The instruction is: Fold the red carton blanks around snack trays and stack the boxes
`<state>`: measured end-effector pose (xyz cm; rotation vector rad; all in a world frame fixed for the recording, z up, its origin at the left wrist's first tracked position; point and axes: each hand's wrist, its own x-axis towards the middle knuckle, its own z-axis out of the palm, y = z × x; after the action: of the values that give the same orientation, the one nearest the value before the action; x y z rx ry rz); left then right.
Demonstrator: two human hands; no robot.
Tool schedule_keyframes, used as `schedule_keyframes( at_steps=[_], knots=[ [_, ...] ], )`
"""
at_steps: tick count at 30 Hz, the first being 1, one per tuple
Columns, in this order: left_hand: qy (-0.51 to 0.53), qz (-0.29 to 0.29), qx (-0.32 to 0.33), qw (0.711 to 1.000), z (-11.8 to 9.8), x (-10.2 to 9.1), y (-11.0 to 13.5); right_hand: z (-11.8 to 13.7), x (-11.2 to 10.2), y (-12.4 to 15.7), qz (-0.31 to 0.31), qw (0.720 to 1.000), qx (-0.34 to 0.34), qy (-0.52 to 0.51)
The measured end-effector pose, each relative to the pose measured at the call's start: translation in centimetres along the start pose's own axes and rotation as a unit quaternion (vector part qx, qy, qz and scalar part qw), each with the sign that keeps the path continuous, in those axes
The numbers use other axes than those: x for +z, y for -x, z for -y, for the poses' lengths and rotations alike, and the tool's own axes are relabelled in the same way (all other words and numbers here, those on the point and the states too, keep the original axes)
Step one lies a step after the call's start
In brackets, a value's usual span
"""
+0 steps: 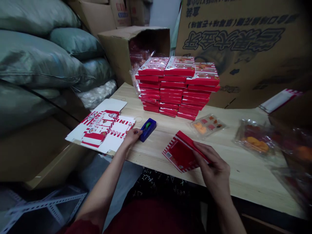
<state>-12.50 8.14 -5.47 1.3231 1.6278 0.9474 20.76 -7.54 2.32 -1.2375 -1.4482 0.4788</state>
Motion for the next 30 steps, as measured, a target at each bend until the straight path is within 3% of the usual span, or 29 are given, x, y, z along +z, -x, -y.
schedule_keyframes(
  at_steps=[9,15,19,23,26,28,30],
  knots=[
    [0.142,0.007,-0.046,0.989,-1.1,0.3,0.4,0.2,2.8,0.8,0.040,0.996,-0.071,0.027],
    [0.215,0.011,-0.045,0.976,0.6,-0.2,2.3,0.3,2.8,0.8,0.043,0.995,-0.073,0.048],
    [0.205,-0.007,-0.034,0.978,2.4,0.2,3.9,0.3,2.9,0.8,0.033,0.996,-0.065,0.050],
    [0.137,-0.072,-0.006,0.988,3.1,0.3,4.8,0.4,3.0,1.0,0.041,0.996,-0.059,0.054],
    [0.091,-0.119,0.023,0.988,1.7,0.3,6.3,0.7,3.3,1.5,0.051,0.996,-0.058,0.052],
    [0.079,-0.128,0.042,0.988,-0.5,0.7,8.2,1.1,3.6,1.8,0.044,0.996,-0.057,0.046],
    [0.086,-0.102,0.064,0.989,-3.7,1.8,10.7,1.5,4.0,1.9,0.026,0.997,-0.065,0.045]
  ],
)
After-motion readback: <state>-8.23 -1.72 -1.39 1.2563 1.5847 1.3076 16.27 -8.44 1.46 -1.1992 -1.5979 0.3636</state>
